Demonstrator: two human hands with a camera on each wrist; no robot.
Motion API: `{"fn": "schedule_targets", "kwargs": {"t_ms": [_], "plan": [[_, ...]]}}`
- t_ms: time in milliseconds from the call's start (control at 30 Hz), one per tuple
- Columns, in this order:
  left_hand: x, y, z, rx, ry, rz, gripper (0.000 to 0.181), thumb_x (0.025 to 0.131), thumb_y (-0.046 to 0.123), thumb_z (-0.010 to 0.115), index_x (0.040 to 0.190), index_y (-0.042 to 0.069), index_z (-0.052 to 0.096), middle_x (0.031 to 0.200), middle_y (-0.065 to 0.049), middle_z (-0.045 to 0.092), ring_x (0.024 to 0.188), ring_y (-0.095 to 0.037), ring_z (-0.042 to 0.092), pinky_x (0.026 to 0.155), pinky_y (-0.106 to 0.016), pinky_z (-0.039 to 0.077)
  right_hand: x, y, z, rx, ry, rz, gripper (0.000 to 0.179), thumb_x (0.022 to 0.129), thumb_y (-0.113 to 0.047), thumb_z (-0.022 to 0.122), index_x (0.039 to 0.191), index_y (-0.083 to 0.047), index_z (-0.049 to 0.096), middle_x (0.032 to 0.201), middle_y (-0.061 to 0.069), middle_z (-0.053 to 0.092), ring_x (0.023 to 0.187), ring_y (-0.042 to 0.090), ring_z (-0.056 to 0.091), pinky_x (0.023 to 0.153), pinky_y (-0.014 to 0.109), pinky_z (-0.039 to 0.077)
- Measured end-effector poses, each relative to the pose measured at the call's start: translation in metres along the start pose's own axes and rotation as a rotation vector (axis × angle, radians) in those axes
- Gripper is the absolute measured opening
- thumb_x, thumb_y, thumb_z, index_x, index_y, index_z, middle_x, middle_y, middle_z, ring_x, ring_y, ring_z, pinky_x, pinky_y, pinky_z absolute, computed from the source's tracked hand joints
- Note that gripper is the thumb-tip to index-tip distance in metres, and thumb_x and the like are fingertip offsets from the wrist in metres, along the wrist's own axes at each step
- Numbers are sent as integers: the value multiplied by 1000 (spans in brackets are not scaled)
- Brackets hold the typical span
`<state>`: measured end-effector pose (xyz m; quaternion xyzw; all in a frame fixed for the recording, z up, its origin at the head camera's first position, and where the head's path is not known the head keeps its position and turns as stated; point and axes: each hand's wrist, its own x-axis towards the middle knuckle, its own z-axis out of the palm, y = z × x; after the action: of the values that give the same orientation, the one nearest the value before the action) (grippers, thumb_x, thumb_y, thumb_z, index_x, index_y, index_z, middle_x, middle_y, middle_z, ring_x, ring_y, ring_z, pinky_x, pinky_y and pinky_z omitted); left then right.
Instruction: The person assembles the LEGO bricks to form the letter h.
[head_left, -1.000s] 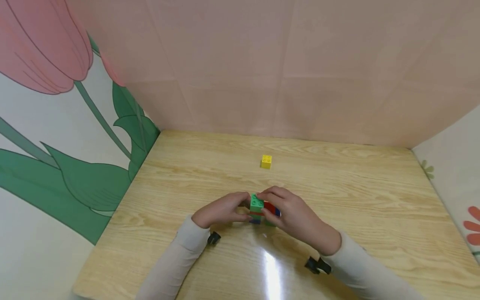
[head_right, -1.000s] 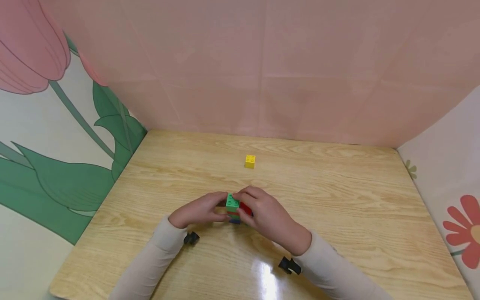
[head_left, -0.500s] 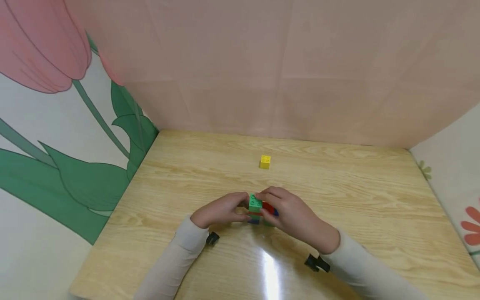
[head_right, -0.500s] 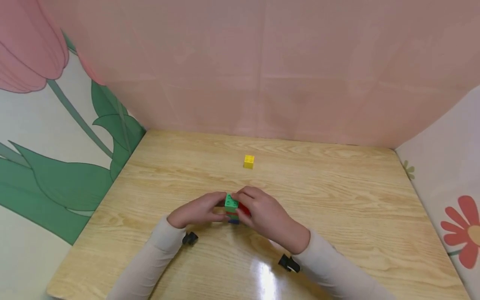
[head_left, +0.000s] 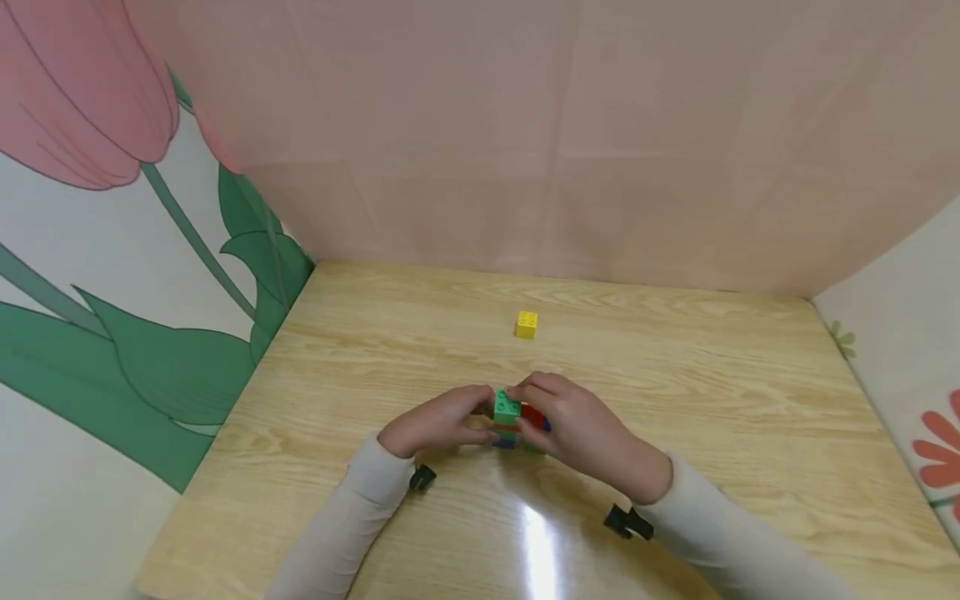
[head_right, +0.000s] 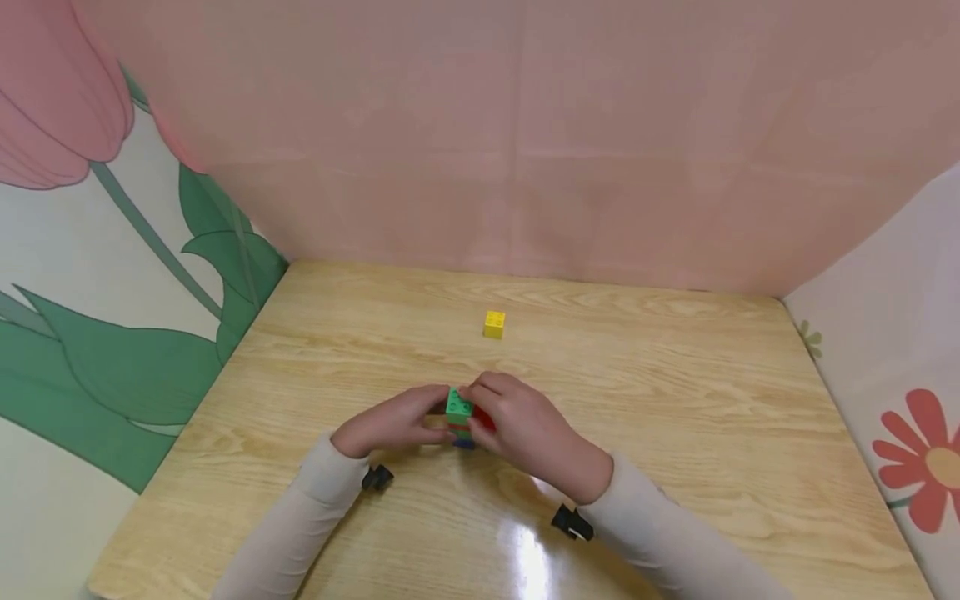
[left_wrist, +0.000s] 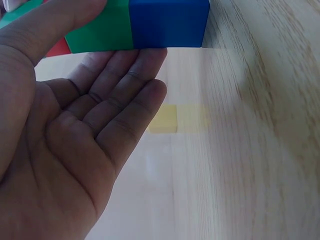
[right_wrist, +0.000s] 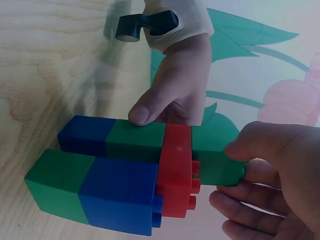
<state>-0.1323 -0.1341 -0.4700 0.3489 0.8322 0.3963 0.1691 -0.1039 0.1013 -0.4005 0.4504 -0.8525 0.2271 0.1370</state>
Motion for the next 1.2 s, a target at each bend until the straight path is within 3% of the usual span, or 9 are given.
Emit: {"fn": "schedule_targets", "kwargs": {"t_ms": [533, 900, 1200], "plan": [[1, -3, 2, 7, -8, 43, 25, 91, 20, 71, 110, 15, 57, 110, 7, 64, 106, -3, 59, 94, -30, 50, -4, 5, 7, 6, 46, -9, 29, 80, -17, 75, 106, -7, 70, 102, -1, 64, 84, 10, 60, 65, 22, 54], [2, -3, 1, 6, -10, 14, 26, 91, 20, 71, 111, 15, 57, 111, 8, 63, 107, -3, 59, 93, -27, 49, -1, 3, 1, 2, 6, 6, 30, 81, -18, 78, 108, -6, 70, 100, 0, 65, 84, 9, 62, 65, 21, 54], [1, -2, 0, 5, -7, -5, 26, 91, 20, 71, 111, 16, 57, 111, 9, 63, 107, -3, 59, 93, -28, 50, -3, 5, -1, 63, -21, 35, 33, 84, -21, 77, 113, -8, 68, 104, -1, 65, 87, 9, 62, 68, 22, 55]]}}
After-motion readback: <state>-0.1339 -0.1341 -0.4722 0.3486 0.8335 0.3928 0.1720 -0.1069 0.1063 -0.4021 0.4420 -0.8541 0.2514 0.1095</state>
